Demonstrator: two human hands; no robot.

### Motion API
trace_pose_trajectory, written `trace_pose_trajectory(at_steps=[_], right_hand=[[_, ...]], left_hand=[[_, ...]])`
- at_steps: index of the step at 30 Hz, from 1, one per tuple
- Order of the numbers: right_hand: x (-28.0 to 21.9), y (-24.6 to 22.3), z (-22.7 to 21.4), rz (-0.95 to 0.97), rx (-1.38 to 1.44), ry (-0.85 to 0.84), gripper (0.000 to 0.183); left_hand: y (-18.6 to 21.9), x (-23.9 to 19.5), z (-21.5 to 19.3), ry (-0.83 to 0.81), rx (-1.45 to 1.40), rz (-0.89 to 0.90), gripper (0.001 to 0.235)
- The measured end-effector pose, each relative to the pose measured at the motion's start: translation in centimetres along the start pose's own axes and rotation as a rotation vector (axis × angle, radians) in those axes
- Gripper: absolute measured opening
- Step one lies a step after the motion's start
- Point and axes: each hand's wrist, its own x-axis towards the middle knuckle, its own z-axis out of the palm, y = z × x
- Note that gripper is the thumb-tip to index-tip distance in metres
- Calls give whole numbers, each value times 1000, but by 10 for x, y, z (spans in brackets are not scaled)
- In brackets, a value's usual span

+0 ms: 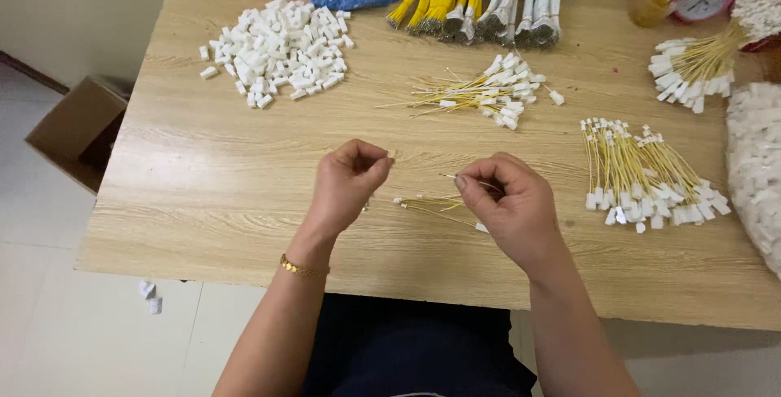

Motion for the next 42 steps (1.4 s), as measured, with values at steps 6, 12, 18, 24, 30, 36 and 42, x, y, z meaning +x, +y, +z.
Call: trace_pose_trajectory(at_steps=[6, 12, 18, 24, 30, 36, 42], right_hand=[[-3, -28, 4, -111, -118, -18, 4], [-8, -40, 5, -210, -232, 5, 5], [-3, -44, 5, -350, -390, 27, 11], [-3, -45, 8, -411, -434, 60, 14], [-1, -45, 6, -462, -501, 37, 14], [-1, -38, 7, -536, -551, 68, 15], [1, -36, 10, -532, -534, 34, 15]], left_hand=[[22, -29, 36, -127, -650, -116, 18], [22, -40, 47, -222, -911, -222, 17], [24, -41, 45, -309, -963, -256, 17], [26, -42, 45, -346, -971, -264, 17], [28, -42, 45, -358, -986, -273, 16], [31, -44, 45, -332, -963, -267, 17], [10, -40, 51, -313, -890, -269, 19]])
